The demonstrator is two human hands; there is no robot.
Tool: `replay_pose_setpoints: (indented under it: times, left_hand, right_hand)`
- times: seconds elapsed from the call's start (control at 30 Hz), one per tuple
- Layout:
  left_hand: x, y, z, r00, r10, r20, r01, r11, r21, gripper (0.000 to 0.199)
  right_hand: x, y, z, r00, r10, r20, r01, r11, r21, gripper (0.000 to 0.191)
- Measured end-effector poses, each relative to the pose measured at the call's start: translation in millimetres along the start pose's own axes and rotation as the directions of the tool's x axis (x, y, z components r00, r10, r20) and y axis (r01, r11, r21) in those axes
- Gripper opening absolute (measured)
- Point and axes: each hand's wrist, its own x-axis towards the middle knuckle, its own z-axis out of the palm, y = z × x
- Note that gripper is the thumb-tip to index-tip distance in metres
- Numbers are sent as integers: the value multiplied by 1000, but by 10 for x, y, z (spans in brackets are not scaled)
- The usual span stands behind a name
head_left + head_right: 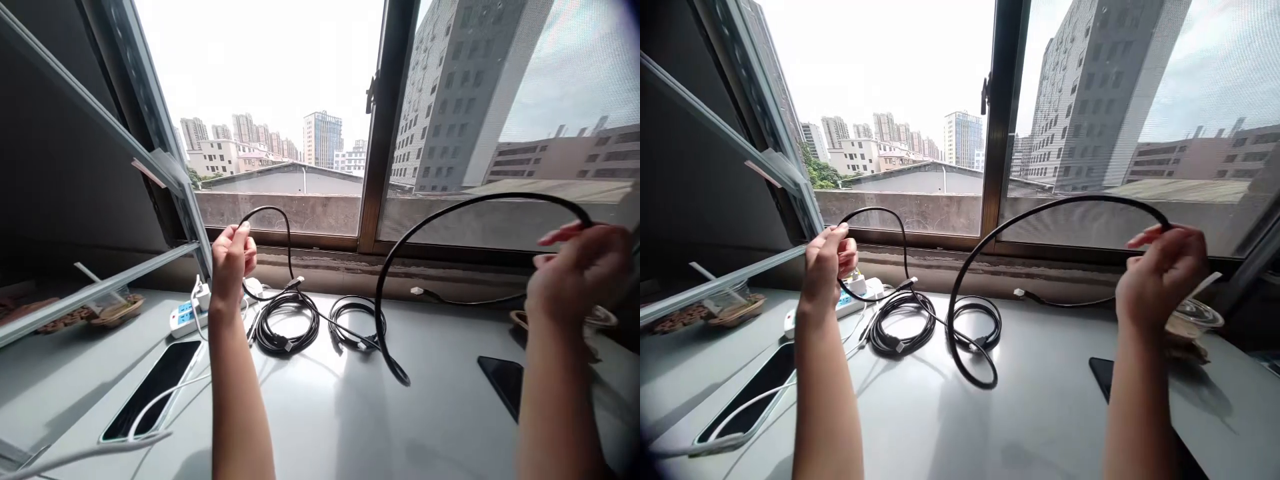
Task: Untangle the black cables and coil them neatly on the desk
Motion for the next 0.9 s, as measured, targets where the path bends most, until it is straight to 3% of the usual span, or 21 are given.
replay_pose_setpoints:
  times: [0.03, 0.07, 0.2, 0.4, 0.47, 0.6, 0.7, 0.83, 0.9]
  left_hand:
    - [-16, 15, 34, 1000, 14, 23, -14, 1000, 4, 34]
    - [-30, 30, 62, 999, 29, 40, -30, 1000, 6, 39]
    - [-104, 114, 118, 982, 75, 173, -78, 997, 8, 49]
    - [-258, 295, 152, 915, -14, 403, -30, 994, 104, 39]
    - [-278, 320, 169, 886, -76, 458, 7, 989, 151, 36]
    - [-307, 332, 240, 836, -177, 520, 57, 969, 238, 38]
    - [-369, 364, 342, 821, -183, 541, 43, 964, 262, 37]
    - [-475, 399, 521, 724, -218, 655, 76, 968, 238, 32]
    - [-501, 376, 614, 731, -219, 646, 120, 973, 195, 31]
  right_hand:
    - [-39, -83, 80, 997, 40, -73, -37, 998, 45, 36]
    - [-73, -151, 155, 996, 61, -68, -56, 995, 80, 38]
    - [-164, -317, 377, 988, 81, 129, -105, 975, 195, 40]
    - [-221, -444, 447, 972, 141, 186, -201, 910, 363, 41]
    - [-217, -470, 426, 949, 217, 230, -295, 872, 392, 43]
    - [-208, -528, 397, 855, 358, 375, -501, 759, 417, 41]
    - [-224, -601, 422, 809, 363, 462, -562, 706, 430, 41]
    - [-282, -741, 481, 776, 337, 533, -600, 655, 459, 42]
    - [-316, -821, 488, 758, 314, 572, -609, 655, 447, 41]
